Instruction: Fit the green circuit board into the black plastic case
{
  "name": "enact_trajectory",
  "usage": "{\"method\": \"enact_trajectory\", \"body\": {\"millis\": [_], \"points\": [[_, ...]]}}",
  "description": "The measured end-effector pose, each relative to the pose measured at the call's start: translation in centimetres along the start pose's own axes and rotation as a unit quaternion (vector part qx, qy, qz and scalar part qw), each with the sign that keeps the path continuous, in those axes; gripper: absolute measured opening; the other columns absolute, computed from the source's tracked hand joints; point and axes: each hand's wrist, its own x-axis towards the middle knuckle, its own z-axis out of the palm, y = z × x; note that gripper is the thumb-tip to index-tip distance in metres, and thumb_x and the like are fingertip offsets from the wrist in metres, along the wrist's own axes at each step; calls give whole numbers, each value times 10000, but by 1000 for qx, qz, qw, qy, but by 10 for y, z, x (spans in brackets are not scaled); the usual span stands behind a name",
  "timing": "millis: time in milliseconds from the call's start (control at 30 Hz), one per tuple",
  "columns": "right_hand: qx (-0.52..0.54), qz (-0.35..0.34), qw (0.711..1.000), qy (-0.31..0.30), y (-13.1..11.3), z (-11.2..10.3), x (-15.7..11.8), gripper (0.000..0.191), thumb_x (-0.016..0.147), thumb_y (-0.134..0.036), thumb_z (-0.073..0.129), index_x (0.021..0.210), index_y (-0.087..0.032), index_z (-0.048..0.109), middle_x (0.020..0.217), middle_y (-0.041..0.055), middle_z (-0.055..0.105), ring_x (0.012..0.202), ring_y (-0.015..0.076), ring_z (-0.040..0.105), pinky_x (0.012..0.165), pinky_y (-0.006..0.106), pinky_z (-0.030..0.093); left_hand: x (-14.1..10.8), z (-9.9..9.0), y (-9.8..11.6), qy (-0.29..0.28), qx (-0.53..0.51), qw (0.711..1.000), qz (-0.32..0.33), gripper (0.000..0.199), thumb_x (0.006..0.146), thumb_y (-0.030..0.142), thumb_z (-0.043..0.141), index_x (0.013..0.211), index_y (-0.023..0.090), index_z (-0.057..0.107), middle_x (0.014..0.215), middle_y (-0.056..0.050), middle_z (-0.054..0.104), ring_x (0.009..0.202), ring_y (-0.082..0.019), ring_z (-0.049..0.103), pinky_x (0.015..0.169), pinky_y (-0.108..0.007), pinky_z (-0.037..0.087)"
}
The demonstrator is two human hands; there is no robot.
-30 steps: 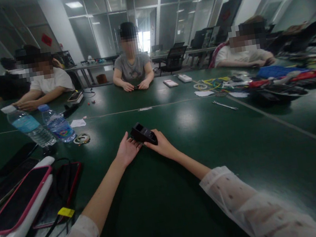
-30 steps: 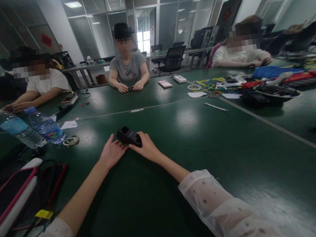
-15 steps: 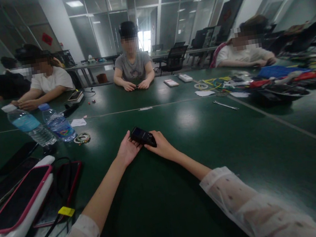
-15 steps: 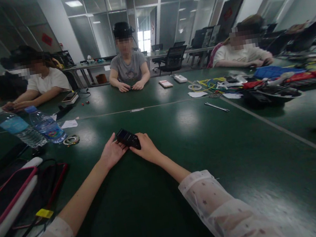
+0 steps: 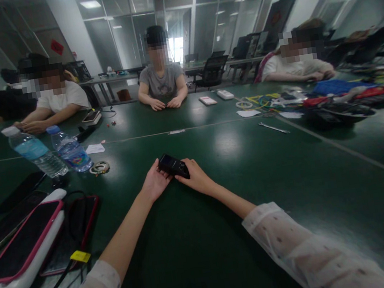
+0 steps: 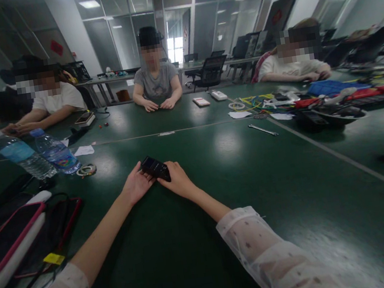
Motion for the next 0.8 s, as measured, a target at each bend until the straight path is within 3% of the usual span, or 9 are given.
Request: {"method": "enact_trajectory", "body": {"millis": [800], "points": [[-3, -16, 1000, 7, 3, 2, 0, 411, 805, -303, 658, 1152, -165, 485, 1098, 121, 593, 972, 260, 530, 863, 440, 476, -1, 3, 0, 16, 2, 1000, 4, 218, 874, 343, 550, 947, 145, 605, 832, -73, 663, 850, -175, 639, 888, -324, 481]]}}
